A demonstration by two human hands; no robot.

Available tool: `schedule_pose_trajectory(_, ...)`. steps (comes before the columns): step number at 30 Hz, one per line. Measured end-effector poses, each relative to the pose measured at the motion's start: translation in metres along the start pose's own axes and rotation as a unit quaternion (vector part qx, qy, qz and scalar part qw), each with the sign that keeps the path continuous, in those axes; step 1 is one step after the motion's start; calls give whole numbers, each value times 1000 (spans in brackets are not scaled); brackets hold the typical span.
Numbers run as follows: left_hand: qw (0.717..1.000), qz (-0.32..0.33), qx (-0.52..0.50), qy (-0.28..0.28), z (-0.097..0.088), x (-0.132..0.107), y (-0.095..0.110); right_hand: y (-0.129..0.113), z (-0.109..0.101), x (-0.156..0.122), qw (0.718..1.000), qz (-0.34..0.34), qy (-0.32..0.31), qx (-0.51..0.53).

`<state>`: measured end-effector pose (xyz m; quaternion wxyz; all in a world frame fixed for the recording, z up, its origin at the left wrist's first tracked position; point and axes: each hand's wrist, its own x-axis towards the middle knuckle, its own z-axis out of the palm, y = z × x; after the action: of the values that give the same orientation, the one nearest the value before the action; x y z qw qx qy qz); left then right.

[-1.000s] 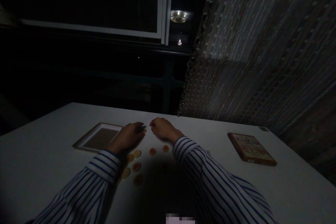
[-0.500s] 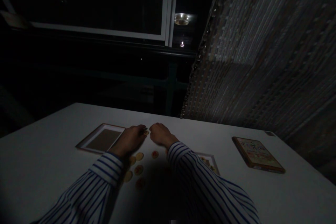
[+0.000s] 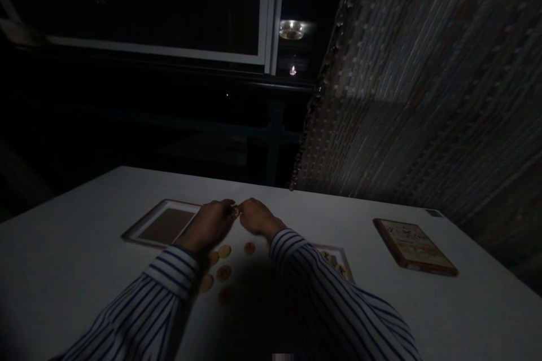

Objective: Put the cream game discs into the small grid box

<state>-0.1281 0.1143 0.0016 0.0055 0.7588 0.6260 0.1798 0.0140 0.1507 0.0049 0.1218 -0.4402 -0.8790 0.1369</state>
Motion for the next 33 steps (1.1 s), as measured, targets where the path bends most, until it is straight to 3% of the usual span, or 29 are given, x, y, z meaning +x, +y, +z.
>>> schedule_pose_trajectory(10, 997, 27, -62, 48, -14, 3, 8, 7, -11, -6, 986, -20, 73, 150)
schedule_pose_trajectory(17, 987, 87, -101, 88, -25, 1, 20, 8, -22, -18, 964, 2, 122, 238)
schedule_pose_trajectory(25, 978, 133, -124, 104, -42, -12, 45, 3, -46, -46, 937, 43, 145, 315)
schedule_pose_trajectory(33, 967, 166, -145, 129, -38, -20, 68, 4, -57, -77, 901, 89, 145, 399)
